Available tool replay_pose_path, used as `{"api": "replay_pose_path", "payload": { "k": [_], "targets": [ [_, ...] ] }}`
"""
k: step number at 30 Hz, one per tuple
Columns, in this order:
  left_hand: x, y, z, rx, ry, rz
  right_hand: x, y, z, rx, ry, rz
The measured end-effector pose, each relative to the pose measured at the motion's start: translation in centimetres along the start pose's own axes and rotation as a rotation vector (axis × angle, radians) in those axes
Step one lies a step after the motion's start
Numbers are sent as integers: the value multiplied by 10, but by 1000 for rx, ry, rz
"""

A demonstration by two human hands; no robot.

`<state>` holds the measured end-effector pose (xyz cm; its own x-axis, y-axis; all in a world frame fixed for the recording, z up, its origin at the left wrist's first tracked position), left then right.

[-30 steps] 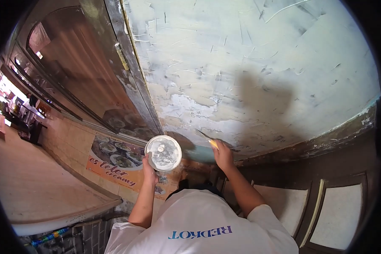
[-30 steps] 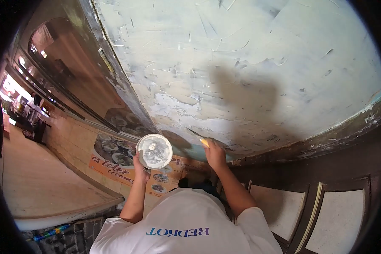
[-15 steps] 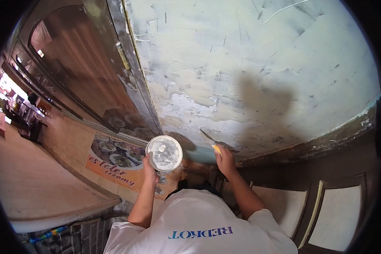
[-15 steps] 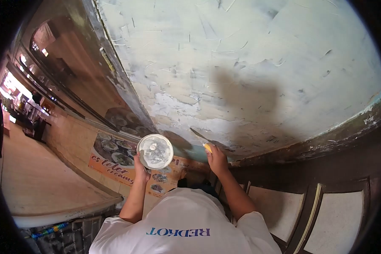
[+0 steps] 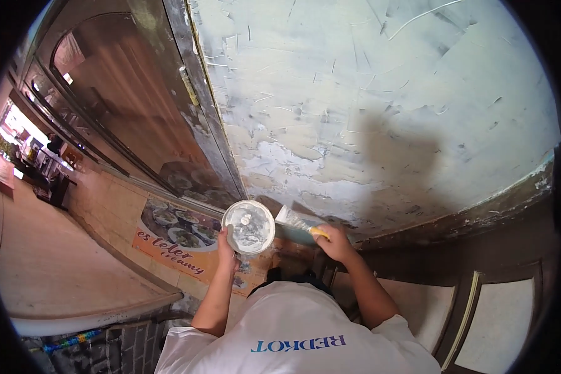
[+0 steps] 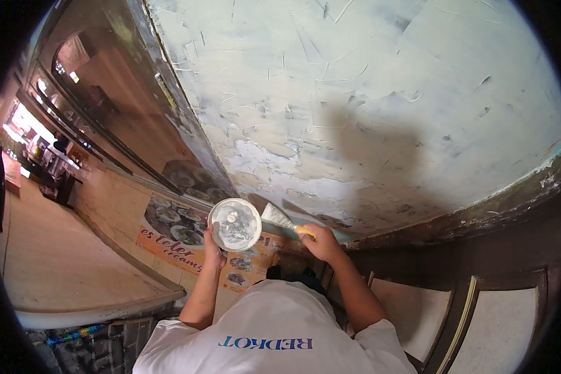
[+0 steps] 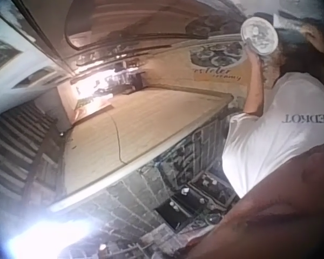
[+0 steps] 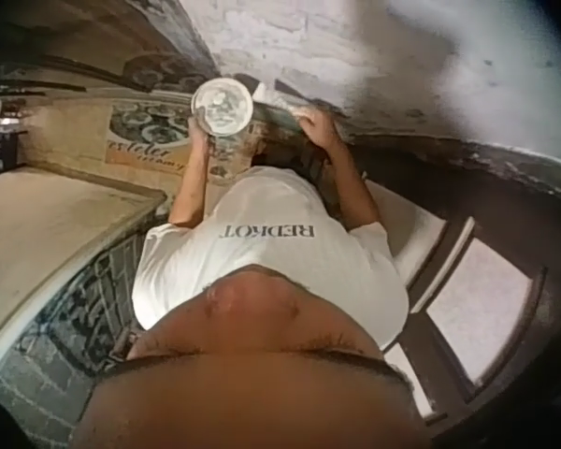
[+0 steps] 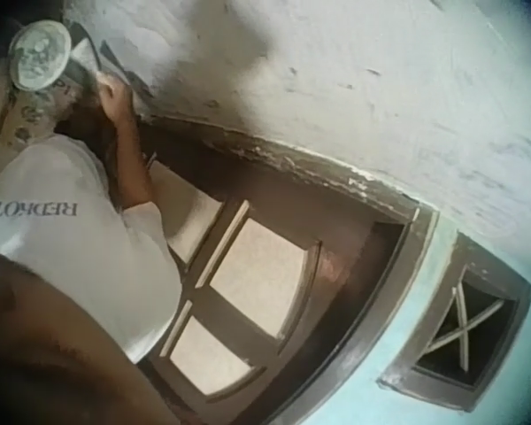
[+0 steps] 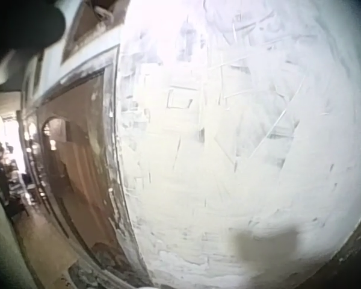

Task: Applying plaster or wall putty to a wall using a putty knife.

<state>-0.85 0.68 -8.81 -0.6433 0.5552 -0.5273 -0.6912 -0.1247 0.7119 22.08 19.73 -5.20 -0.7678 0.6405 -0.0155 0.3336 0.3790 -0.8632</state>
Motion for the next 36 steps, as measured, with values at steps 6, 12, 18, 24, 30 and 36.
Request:
{"api": "replay_pose_path", "payload": {
  "k": [6, 12, 18, 24, 30, 36],
  "targets": [
    [10, -13, -7, 85, -61, 135, 14, 2, 32, 418, -395, 326],
    [0, -12, 11, 57, -113, 145, 21, -23, 46, 508, -372, 214],
    [-7, -4, 16, -41, -105, 4, 5, -50, 32, -8, 68, -363],
    [-15, 2, 22, -84, -61, -11, 0, -65, 22, -231, 20, -238],
    [-17, -3, 26, -102, -61, -13, 8, -57, 17, -205, 14, -240],
    [-16, -9, 29, -148, -57, -11, 12, -42, 14, -24, -63, -40]
  ]
}}
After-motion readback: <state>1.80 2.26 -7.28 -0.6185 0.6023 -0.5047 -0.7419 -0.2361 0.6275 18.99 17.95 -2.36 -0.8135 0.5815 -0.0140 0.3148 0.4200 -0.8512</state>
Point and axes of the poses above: each hand's wrist, its own x-axis towards the middle knuckle, its own z-axis out of the palm, y = z × x, the point moved 2 cm from there along x, towards the middle knuckle, and after that the axes turned 3 degrees about x, right-handed, at the moved point
